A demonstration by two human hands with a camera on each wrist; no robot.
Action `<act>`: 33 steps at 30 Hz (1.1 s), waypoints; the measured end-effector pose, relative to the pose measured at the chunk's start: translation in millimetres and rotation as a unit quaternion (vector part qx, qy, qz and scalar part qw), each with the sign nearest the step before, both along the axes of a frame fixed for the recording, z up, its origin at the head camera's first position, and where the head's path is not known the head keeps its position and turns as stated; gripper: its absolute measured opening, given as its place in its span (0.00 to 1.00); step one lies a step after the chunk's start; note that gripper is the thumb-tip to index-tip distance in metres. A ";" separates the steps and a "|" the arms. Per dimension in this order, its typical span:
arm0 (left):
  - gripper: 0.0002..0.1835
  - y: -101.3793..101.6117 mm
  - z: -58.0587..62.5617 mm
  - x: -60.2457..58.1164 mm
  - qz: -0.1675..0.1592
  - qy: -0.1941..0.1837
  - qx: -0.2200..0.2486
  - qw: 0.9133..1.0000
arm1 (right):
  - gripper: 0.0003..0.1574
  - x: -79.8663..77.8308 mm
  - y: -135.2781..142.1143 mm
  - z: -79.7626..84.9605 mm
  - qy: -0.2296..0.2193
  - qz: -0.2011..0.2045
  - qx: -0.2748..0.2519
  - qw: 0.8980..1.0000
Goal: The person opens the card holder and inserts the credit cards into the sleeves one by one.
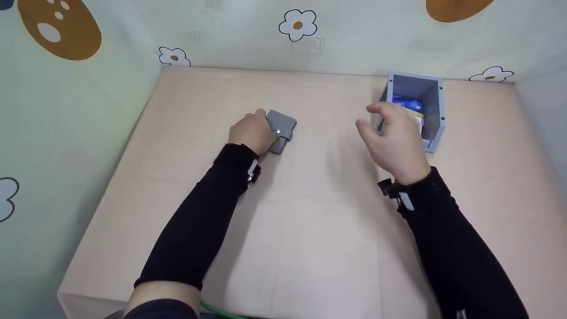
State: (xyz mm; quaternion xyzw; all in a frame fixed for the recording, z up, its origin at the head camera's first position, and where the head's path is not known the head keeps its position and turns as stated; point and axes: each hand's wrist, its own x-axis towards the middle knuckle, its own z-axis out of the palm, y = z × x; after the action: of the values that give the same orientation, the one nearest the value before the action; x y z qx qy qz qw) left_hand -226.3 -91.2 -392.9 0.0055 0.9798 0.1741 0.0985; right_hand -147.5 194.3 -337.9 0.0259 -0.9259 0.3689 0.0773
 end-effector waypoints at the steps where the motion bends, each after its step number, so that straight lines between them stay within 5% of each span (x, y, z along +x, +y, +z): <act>1: 0.32 3.6 0.1 2.0 -0.002 -0.003 0.002 1.000 | 0.29 0.4 -2.0 -0.8 -0.006 0.003 0.003 1.000; 11: 0.37 42.1 -2.1 33.3 -0.041 -0.014 0.000 0.999 | 0.28 2.2 -14.5 -9.3 -0.066 0.040 0.034 0.996; 19: 0.45 64.6 -5.0 56.8 -0.095 -0.048 0.063 0.992 | 0.29 2.2 -18.7 -21.5 -0.091 0.079 0.080 0.989; 27: 0.32 76.5 -6.1 71.9 -0.152 -0.048 0.068 0.985 | 0.23 5.7 -21.0 -33.1 -0.100 0.125 0.133 0.978; 33: 0.34 80.1 -6.3 77.3 -0.171 -0.065 0.074 0.980 | 0.20 12.1 -20.6 -40.5 -0.098 0.141 0.181 0.968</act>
State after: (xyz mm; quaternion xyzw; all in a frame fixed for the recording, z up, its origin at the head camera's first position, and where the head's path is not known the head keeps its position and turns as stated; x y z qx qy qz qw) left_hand -149.0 -11.1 -399.2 0.1686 0.9402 0.2269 0.1900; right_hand -135.3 173.8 -378.4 0.1331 -0.9673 0.2031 -0.0727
